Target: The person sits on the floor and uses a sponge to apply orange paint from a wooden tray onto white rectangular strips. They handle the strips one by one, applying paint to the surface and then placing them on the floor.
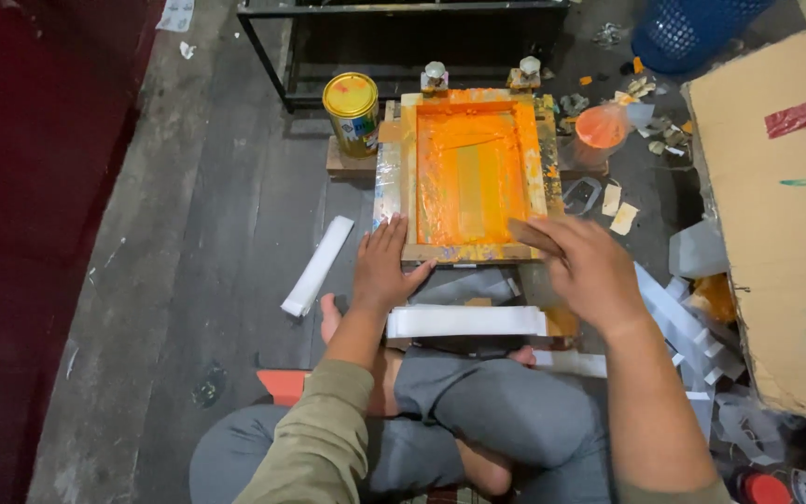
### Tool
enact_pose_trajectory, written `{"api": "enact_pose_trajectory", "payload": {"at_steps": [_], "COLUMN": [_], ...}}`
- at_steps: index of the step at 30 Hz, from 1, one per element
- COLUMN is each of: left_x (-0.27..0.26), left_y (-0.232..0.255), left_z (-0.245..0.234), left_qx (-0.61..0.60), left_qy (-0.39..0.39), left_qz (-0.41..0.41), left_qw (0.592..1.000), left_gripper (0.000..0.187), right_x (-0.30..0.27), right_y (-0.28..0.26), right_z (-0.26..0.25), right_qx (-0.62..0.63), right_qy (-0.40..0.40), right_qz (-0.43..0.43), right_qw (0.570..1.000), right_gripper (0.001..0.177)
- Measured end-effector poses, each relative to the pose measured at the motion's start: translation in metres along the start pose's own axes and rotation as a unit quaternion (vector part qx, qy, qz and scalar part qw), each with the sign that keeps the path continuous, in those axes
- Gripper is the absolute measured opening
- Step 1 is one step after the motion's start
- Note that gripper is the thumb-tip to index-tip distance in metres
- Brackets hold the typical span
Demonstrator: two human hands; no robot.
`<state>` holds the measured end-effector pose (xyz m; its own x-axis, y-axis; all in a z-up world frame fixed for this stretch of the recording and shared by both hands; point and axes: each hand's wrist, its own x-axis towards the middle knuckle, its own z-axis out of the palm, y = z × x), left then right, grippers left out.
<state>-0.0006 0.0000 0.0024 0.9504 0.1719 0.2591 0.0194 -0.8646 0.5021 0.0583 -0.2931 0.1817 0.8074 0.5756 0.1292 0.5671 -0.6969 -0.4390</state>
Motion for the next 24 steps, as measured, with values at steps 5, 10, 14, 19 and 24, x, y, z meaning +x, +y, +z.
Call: {"api": "enact_pose_trajectory", "payload": {"at_steps": [5,10,14,19,24], "left_x": [-0.001,-0.002,-0.005,-0.002,-0.001], "left_y": [0.003,0.011,0.011,0.012,0.016], "left_z": [-0.003,-0.01,-0.01,-0.015,-0.02], "left_qx": [-0.008,-0.014,-0.024,-0.036,-0.039], "left_qy": [-0.01,-0.006,-0.014,-0.024,-0.042], "left_qz": [-0.004,-0.016,-0.025,-0.033,-0.048], "left_qw": [1.0,1.0,0.999,0.999,0.997], "left_gripper": [0.098,0.101,0.102,0.102,0.1], "right_x": [-0.007,0.019,0.027,0.03,0.026], "right_y": [0.071,0.081,0.078,0.079,0.055], "right_z": [0.05,0.084,0.109,0.11,0.088], "right_qx": [-0.04,-0.101,-0.078,-0.066,-0.091], "right_qy": [0.074,0.114,0.095,0.068,0.017], "right_qz": [-0.004,-0.022,-0.031,-0.041,-0.015], "right_qw": [0.996,0.988,0.992,0.995,0.996], "right_gripper": [0.053,0.047,0.041,0.044,0.069]}}
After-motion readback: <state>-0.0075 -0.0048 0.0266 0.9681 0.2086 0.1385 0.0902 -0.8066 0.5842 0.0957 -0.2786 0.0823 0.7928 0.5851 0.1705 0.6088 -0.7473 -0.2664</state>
